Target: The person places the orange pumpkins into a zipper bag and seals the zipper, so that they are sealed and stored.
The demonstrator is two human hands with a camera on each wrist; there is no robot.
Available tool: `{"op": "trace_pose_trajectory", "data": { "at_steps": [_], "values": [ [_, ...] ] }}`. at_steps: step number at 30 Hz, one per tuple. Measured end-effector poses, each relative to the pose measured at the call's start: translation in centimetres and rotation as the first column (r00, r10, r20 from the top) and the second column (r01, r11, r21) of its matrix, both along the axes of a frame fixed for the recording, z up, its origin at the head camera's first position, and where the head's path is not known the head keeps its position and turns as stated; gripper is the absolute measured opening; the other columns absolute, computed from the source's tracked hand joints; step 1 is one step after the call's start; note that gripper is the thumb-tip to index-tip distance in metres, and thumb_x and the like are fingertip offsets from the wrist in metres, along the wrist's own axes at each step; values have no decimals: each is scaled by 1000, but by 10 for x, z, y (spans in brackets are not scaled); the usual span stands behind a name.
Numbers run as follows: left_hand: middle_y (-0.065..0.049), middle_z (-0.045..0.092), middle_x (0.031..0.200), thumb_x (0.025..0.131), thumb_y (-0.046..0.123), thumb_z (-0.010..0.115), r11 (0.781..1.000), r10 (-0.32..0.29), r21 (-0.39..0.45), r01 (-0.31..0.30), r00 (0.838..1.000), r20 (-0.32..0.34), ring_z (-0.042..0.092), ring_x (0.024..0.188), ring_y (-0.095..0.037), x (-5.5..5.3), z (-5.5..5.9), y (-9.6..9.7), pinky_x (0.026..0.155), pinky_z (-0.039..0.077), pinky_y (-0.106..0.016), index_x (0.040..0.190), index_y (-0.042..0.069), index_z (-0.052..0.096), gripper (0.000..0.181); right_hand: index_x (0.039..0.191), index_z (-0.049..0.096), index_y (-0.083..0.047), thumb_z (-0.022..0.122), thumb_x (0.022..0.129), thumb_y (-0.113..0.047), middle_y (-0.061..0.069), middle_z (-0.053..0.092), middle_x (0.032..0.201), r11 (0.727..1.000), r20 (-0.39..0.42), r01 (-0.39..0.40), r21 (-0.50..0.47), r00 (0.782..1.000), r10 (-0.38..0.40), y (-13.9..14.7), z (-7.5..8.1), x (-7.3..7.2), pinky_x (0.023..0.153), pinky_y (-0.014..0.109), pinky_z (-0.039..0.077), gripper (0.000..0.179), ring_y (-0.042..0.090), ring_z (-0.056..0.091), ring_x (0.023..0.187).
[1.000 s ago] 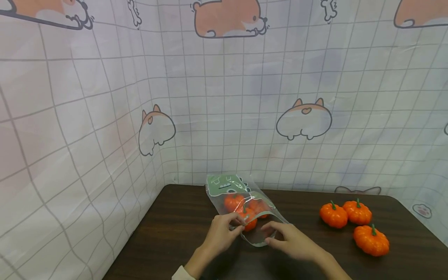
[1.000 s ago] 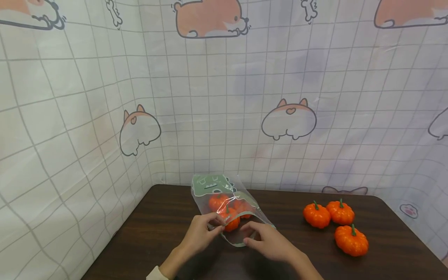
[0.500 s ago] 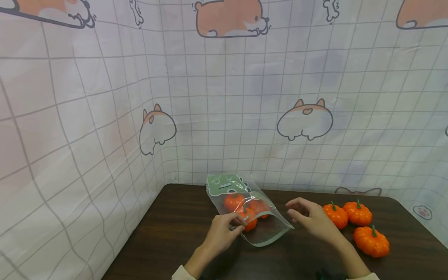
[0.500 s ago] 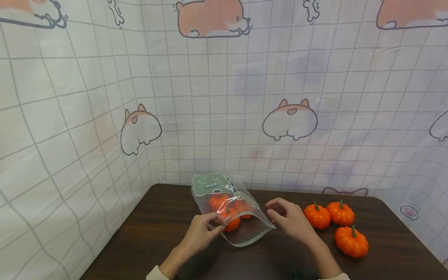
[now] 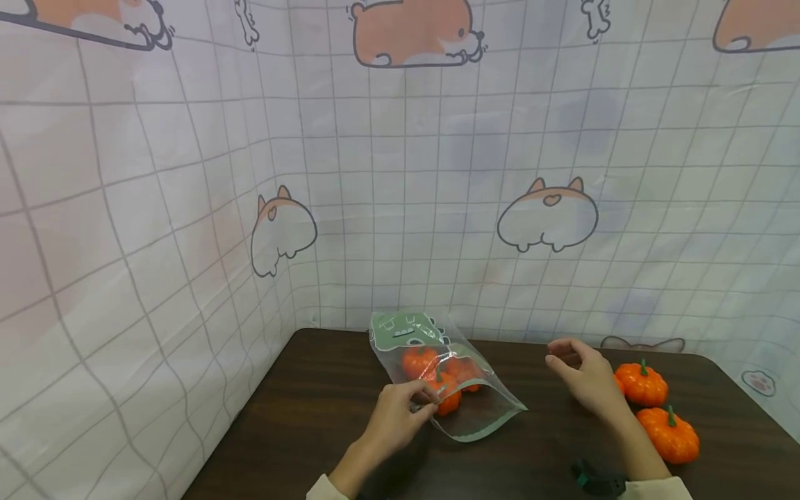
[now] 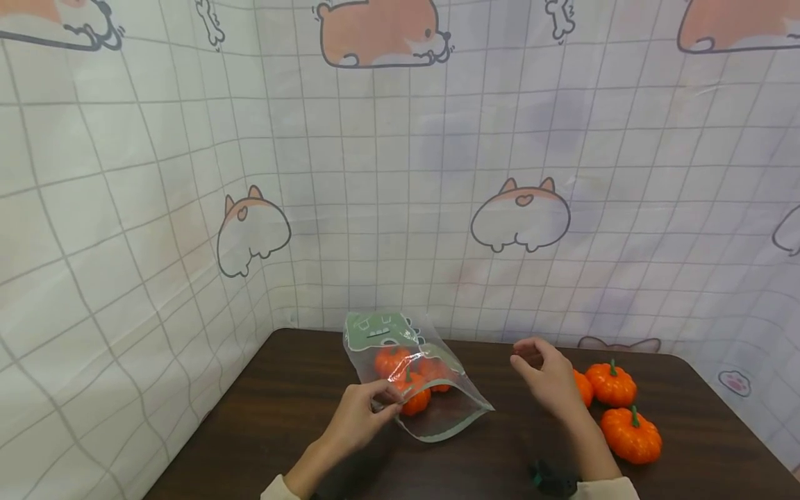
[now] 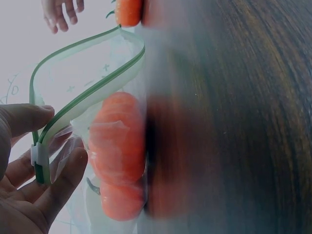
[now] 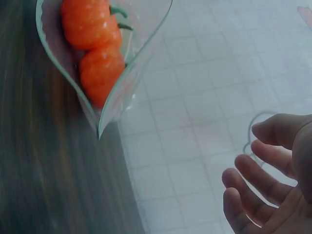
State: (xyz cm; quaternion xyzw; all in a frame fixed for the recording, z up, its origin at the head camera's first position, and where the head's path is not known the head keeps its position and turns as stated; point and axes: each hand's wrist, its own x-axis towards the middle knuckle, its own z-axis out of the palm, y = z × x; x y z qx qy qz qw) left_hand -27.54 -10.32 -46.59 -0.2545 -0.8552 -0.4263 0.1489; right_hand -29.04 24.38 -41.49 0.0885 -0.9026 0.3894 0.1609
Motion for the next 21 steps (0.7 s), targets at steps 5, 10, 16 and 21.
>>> {"op": "trace_pose_trajectory", "data": {
  "at_steps": [5, 10, 16, 21],
  "values": [
    [4, 80, 89, 88, 8, 78, 1000, -8, 8, 8, 1000, 3, 72, 82, -3, 1, -1, 0, 71, 54, -20, 91, 15, 76, 8, 129, 60, -3, 61, 103, -34, 21, 65, 127, 999, 24, 35, -5, 999, -35, 13, -7, -2, 90, 34, 51, 41, 36, 61, 114],
    [5, 80, 90, 87, 8, 79, 1000, -6, 5, 6, 1000, 12, 72, 83, -3, 1, -1, 0, 70, 53, -19, 90, 17, 75, 10, 136, 52, 1, 59, 103, -40, 28, 57, 135, 997, 90, 54, -49, 995, -49, 28, -16, -6, 97, 59, 46, 53, 45, 53, 124],
    [5, 80, 90, 87, 10, 79, 1000, -9, 7, 9, 1000, 7, 73, 83, -3, 1, -1, 0, 71, 54, -19, 90, 18, 76, 9, 144, 41, 6, 59, 102, -44, 33, 45, 145, 994, 128, 75, -79, 990, -65, 45, -23, -8, 101, 63, 42, 68, 50, 45, 130],
    [3, 80, 90, 87, 10, 78, 1000, -12, 8, 12, 1000, 7, 73, 83, -3, 0, 0, 0, 73, 55, -20, 90, 16, 76, 7, 149, 32, 9, 59, 102, -46, 37, 37, 149, 992, 171, 102, -77, 981, -87, 57, -27, -9, 103, 67, 39, 77, 55, 38, 134]
  ]
}}
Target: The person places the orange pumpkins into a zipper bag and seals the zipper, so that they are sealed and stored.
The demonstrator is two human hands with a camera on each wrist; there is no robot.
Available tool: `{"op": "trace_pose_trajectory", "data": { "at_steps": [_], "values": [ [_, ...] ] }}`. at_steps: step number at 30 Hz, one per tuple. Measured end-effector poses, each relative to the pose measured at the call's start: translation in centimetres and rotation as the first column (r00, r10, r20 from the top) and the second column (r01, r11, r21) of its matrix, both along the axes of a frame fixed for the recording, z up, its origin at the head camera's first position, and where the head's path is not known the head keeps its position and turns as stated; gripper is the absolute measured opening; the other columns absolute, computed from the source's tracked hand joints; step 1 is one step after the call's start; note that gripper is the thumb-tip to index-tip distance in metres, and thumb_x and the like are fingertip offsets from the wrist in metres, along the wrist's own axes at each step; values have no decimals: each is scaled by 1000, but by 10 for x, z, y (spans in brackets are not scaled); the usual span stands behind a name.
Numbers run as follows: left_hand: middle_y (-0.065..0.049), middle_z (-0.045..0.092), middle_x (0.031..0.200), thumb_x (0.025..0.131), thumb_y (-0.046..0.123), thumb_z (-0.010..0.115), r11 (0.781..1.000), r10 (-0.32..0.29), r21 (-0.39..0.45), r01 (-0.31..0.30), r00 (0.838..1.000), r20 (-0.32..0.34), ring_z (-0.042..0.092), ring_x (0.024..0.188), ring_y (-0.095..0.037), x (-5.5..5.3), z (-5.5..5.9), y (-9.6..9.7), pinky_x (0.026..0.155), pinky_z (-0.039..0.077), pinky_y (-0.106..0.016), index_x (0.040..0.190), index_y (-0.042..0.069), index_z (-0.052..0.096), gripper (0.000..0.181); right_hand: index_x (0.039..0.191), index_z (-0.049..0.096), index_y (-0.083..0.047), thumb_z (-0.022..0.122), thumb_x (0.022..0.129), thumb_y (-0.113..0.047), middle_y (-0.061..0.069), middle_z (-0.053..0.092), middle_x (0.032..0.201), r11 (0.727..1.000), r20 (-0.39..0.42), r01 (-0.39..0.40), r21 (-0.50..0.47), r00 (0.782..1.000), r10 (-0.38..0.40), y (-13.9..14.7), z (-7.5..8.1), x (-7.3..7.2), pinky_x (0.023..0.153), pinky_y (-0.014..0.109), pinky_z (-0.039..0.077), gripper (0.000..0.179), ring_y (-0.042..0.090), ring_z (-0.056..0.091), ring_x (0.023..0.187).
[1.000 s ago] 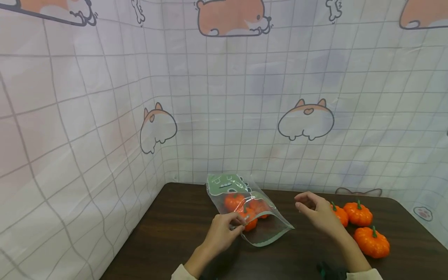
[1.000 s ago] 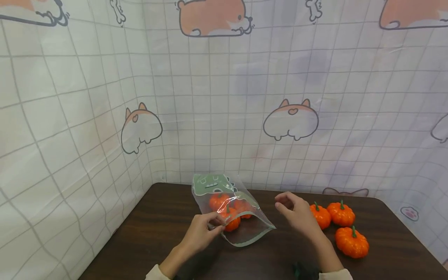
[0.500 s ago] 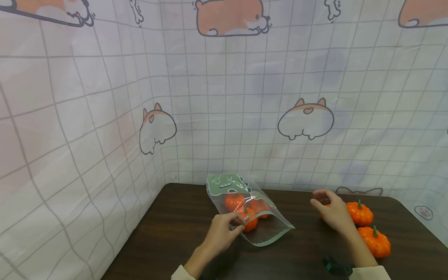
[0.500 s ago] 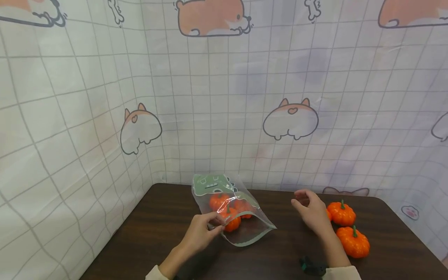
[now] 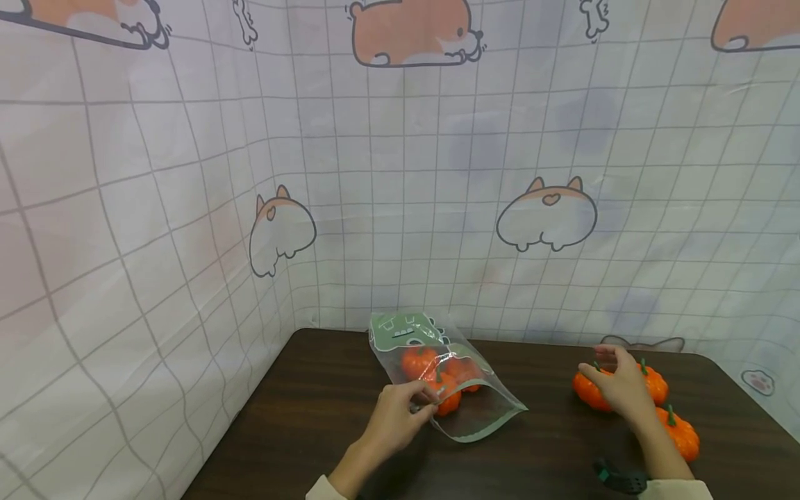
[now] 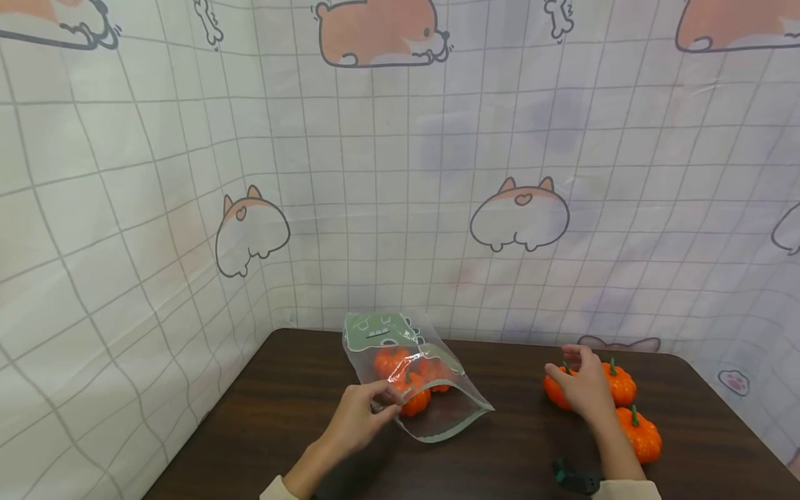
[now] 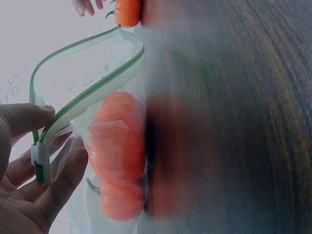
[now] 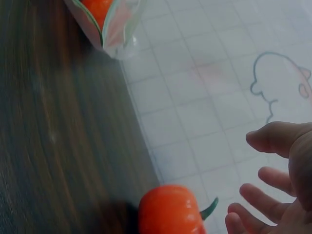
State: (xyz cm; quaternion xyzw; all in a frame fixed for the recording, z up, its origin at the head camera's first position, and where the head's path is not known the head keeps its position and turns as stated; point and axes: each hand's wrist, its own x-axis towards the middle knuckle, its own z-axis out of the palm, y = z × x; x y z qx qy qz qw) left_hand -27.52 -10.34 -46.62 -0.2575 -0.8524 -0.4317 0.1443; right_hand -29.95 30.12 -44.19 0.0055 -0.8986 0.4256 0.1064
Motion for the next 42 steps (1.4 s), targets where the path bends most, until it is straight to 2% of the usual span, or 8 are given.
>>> {"op": "trace_pose_trajectory", "data": {
  "at_steps": [9, 14, 22, 29, 33, 38, 42],
  "values": [
    [5, 80, 89, 89, 9, 78, 1000, -11, -6, 11, 1000, 7, 73, 84, -3, -1, 1, 0, 72, 56, -20, 89, 15, 75, 7, 153, 23, 11, 59, 102, -40, 41, 27, 153, 998, 84, 4, 58, 996, -9, 13, -5, 1, 100, 66, 43, 81, 59, 34, 135],
    [3, 80, 89, 89, 8, 78, 1000, -12, -6, 12, 1000, 12, 73, 84, -3, -1, 1, 1, 72, 55, -19, 90, 15, 75, 7, 153, 21, 12, 59, 102, -40, 41, 25, 154, 996, 113, 6, 86, 993, -15, 17, -8, 0, 102, 67, 41, 83, 59, 33, 136],
    [-1, 80, 91, 89, 7, 77, 1000, -26, 7, 26, 1000, 16, 73, 84, -4, -2, -1, 1, 72, 56, -19, 91, 14, 75, 8, 149, 28, 15, 61, 101, -35, 42, 31, 151, 981, 113, -1, 194, 993, -21, 25, -15, -9, 104, 74, 26, 77, 64, 27, 132],
    [0, 80, 90, 89, 7, 77, 1000, -29, 11, 29, 999, 24, 74, 85, -4, -1, 0, 1, 72, 56, -19, 92, 13, 75, 7, 140, 41, 16, 68, 97, -31, 44, 42, 139, 966, 59, -30, 257, 998, 15, 23, -20, -14, 98, 70, 38, 69, 60, 42, 123],
    [0, 80, 90, 89, 6, 77, 1000, -28, 11, 28, 999, 32, 73, 84, -4, 0, 1, 2, 72, 56, -18, 92, 12, 75, 6, 139, 41, 17, 71, 95, -29, 43, 44, 134, 961, 37, -48, 272, 999, 40, 20, -26, -17, 94, 66, 42, 70, 56, 44, 118],
    [1, 80, 89, 89, 7, 77, 1000, -31, 5, 31, 999, 31, 73, 83, -4, -1, 1, 2, 71, 56, -18, 92, 9, 75, 4, 138, 41, 18, 74, 91, -29, 44, 42, 133, 960, 30, -51, 274, 999, 45, 16, -29, -19, 96, 68, 38, 74, 57, 40, 119],
    [0, 80, 90, 89, 7, 77, 1000, -30, 0, 30, 999, 25, 73, 83, -4, -1, 1, 2, 71, 56, -18, 93, 9, 75, 5, 138, 43, 15, 76, 90, -34, 46, 36, 133, 961, 77, -58, 271, 996, 39, 15, -28, -18, 94, 71, 37, 75, 62, 35, 118]
  ]
}}
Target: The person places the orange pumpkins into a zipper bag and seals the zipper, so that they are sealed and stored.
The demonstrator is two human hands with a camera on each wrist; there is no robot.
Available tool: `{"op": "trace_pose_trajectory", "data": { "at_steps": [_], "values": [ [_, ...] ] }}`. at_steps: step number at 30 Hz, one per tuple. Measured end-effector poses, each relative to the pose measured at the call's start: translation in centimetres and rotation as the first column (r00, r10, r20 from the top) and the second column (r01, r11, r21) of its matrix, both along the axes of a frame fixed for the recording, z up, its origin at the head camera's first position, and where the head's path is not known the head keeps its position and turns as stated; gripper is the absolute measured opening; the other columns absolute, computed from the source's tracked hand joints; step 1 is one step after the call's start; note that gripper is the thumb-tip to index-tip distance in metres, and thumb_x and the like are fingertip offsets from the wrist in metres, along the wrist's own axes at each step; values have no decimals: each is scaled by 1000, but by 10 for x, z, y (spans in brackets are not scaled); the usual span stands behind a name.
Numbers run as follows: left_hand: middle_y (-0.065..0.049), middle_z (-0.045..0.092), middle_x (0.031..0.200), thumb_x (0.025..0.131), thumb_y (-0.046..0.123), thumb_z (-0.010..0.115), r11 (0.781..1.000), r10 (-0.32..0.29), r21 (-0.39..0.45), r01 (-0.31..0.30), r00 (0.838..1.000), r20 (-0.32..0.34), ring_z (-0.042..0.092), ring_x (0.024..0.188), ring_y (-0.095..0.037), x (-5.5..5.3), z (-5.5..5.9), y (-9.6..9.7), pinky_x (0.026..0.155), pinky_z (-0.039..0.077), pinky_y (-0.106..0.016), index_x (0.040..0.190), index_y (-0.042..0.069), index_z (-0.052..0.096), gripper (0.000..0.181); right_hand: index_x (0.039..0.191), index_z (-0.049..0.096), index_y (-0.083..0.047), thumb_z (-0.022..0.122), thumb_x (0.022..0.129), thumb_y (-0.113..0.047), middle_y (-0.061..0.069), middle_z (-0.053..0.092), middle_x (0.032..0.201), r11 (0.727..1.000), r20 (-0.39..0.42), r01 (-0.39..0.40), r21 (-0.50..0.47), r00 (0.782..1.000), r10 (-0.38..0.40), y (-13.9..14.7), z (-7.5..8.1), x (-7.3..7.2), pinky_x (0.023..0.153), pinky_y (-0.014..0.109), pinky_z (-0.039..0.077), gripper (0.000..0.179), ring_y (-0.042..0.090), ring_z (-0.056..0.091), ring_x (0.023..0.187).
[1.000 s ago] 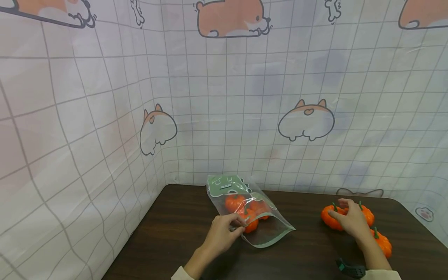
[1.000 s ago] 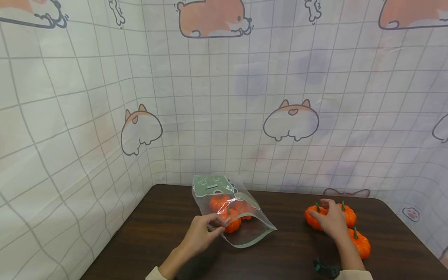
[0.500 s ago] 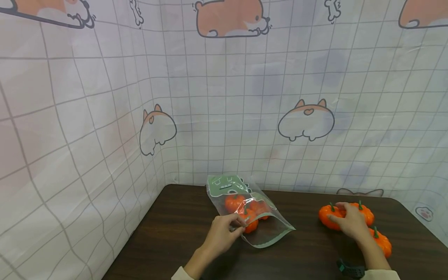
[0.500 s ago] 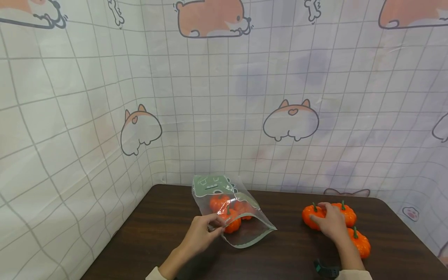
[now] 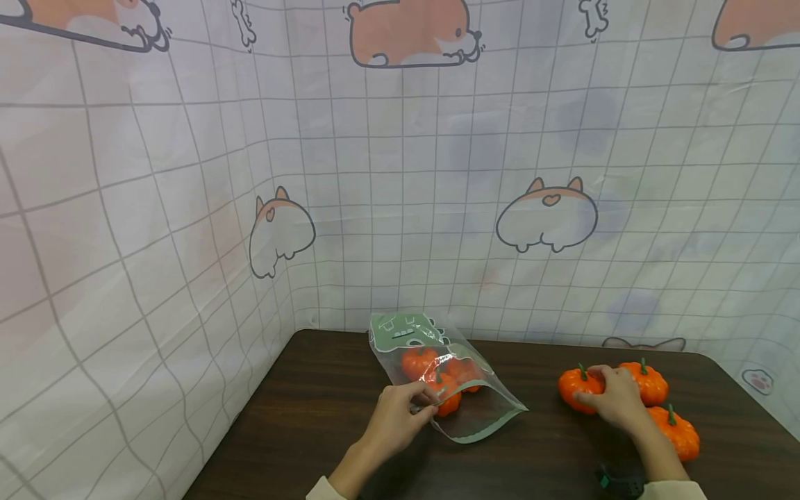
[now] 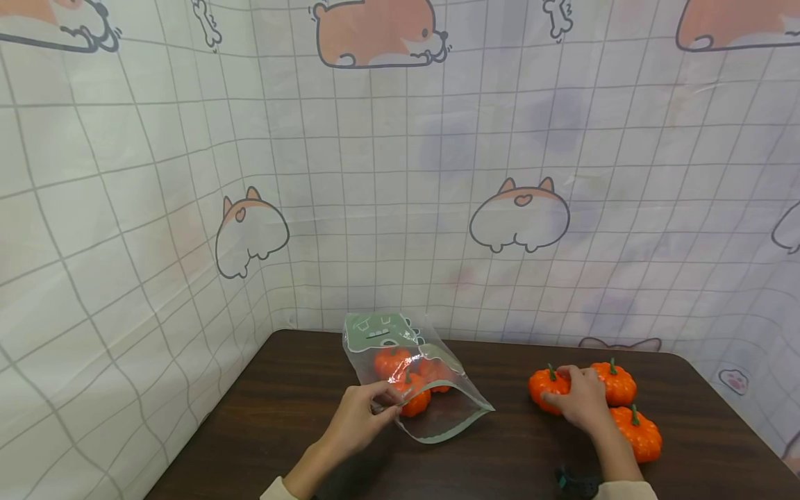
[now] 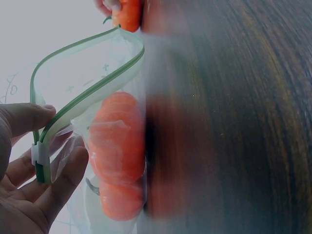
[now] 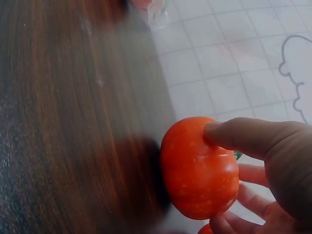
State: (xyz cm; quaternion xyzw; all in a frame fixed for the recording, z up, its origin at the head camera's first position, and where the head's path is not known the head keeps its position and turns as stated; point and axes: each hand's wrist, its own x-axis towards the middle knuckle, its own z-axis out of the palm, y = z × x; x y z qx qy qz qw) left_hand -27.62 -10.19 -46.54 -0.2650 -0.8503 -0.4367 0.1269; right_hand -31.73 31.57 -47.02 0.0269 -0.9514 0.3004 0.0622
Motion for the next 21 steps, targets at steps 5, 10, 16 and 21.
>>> {"op": "trace_pose_trajectory", "data": {
  "at_steps": [5, 10, 16, 21],
  "values": [
    [-1, 80, 90, 89, 7, 77, 1000, 0, 6, 0, 1000, 2, 73, 84, -4, 0, 0, 0, 70, 56, -18, 92, 11, 75, 6, 141, 38, 12, 76, 91, -36, 48, 36, 136, 999, 44, -28, -21, 999, 29, -2, -1, 0, 95, 70, 42, 79, 65, 40, 121],
    [-2, 80, 90, 89, 6, 77, 1000, 2, 12, -2, 1000, 5, 73, 84, -5, 0, 0, 1, 71, 56, -18, 92, 11, 75, 6, 143, 37, 9, 77, 90, -36, 47, 39, 138, 998, 35, -51, -29, 998, 52, -4, -3, 0, 93, 66, 46, 81, 59, 49, 120],
    [0, 80, 89, 89, 5, 76, 1000, 0, 16, 0, 1000, 12, 73, 82, -4, 1, 0, 1, 70, 55, -18, 92, 8, 75, 4, 146, 35, 6, 80, 87, -35, 46, 41, 139, 998, 38, -59, -20, 998, 59, -4, -5, 0, 92, 66, 47, 85, 56, 53, 118],
    [0, 80, 89, 89, 5, 77, 1000, 0, 12, 0, 1000, 11, 72, 82, -3, 1, 0, 0, 70, 55, -18, 92, 9, 75, 5, 146, 34, 6, 80, 87, -36, 45, 43, 140, 998, 40, -63, -27, 997, 64, -4, -7, 0, 92, 64, 49, 85, 54, 55, 117]
  ]
}}
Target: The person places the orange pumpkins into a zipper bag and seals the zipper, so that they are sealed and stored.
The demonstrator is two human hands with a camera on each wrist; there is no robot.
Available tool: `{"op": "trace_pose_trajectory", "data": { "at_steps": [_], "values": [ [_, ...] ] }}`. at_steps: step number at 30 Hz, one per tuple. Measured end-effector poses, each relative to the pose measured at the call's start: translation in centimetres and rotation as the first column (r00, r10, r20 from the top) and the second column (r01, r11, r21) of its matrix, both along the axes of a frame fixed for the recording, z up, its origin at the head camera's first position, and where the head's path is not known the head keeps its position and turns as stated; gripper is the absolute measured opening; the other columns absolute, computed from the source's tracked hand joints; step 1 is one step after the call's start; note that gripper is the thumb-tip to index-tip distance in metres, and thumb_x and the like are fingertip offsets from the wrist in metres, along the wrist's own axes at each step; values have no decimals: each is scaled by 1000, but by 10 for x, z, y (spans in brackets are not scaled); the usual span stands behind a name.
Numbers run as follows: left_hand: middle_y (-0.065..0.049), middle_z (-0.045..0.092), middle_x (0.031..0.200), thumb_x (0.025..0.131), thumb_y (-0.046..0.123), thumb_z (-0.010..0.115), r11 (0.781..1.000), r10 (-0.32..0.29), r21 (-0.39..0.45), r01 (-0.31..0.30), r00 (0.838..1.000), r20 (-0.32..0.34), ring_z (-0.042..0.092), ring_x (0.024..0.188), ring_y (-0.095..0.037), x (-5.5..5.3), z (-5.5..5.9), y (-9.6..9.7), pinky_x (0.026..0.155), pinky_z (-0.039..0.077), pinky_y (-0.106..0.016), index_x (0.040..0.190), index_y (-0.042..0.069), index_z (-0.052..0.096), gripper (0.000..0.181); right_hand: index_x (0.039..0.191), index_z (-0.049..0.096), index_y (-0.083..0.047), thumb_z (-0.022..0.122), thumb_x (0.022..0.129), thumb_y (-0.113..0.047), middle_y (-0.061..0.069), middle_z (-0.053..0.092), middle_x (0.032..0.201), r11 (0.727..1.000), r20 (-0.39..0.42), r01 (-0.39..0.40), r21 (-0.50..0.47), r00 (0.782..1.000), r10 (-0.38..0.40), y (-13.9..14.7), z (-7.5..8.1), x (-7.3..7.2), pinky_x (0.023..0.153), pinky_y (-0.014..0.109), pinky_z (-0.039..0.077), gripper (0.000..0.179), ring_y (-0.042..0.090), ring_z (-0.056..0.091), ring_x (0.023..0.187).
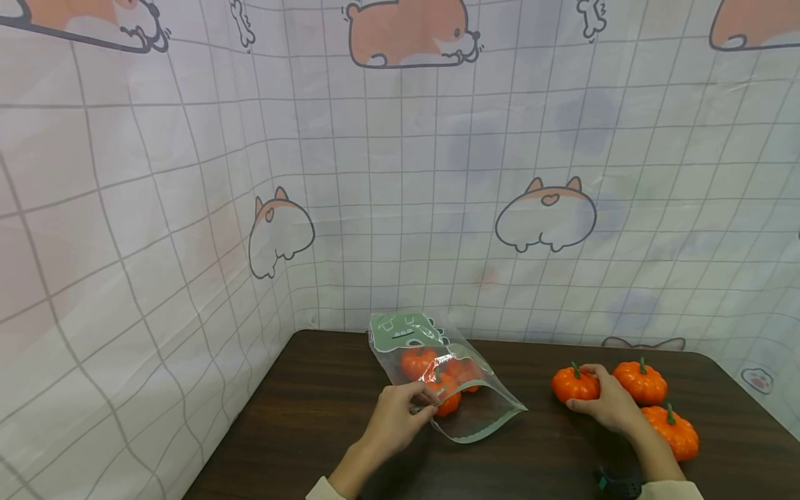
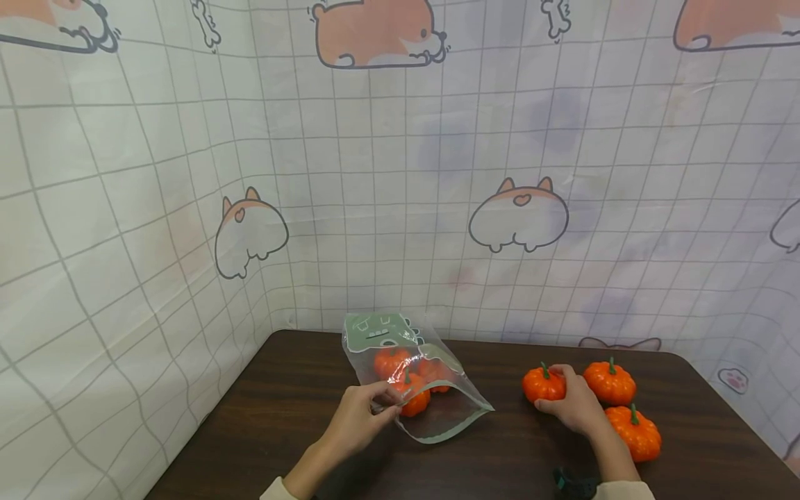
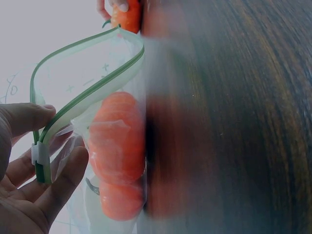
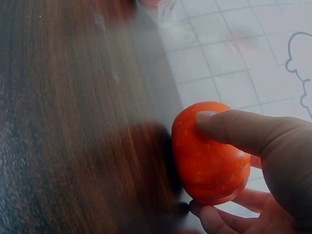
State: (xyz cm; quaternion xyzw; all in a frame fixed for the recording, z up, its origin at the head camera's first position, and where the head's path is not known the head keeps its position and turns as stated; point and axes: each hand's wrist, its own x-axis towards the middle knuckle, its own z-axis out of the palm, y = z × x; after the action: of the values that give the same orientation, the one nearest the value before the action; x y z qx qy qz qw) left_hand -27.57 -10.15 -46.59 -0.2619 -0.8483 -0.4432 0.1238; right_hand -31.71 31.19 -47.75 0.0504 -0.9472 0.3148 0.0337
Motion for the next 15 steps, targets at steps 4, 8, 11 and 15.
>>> {"op": "trace_pose_trajectory", "data": {
  "at_steps": [4, 8, 11, 15],
  "values": [
    [0, 80, 89, 89, 5, 77, 1000, -1, -4, 1, 1000, -4, 73, 83, -3, -1, -1, -1, 71, 56, -18, 92, 12, 76, 7, 145, 35, 7, 80, 87, -37, 44, 43, 139, 1000, -12, 4, -6, 1000, -4, 0, -3, -1, 91, 62, 50, 85, 53, 56, 117],
    [1, 80, 89, 88, 5, 77, 1000, -2, -6, 2, 1000, -5, 73, 83, -4, -1, -1, -1, 71, 56, -19, 92, 12, 76, 8, 145, 37, 6, 80, 87, -38, 43, 45, 138, 1000, -24, 10, -8, 1000, -11, -1, -4, -1, 89, 59, 51, 84, 51, 57, 115],
    [2, 80, 89, 88, 6, 77, 1000, -1, -6, 1, 1000, -6, 73, 83, -4, -1, 0, -1, 71, 56, -19, 92, 11, 76, 7, 144, 39, 5, 79, 87, -39, 42, 46, 138, 1000, -28, 17, -8, 999, -18, -2, -4, 0, 87, 57, 52, 83, 49, 58, 113],
    [1, 79, 89, 88, 6, 77, 1000, 1, -6, -1, 1000, -6, 73, 83, -4, -1, 1, -1, 71, 56, -18, 91, 11, 76, 6, 144, 39, 5, 79, 87, -41, 41, 46, 137, 1000, -30, 22, -18, 999, -23, -5, -1, 1, 85, 56, 52, 83, 48, 58, 112]
  ]
}}
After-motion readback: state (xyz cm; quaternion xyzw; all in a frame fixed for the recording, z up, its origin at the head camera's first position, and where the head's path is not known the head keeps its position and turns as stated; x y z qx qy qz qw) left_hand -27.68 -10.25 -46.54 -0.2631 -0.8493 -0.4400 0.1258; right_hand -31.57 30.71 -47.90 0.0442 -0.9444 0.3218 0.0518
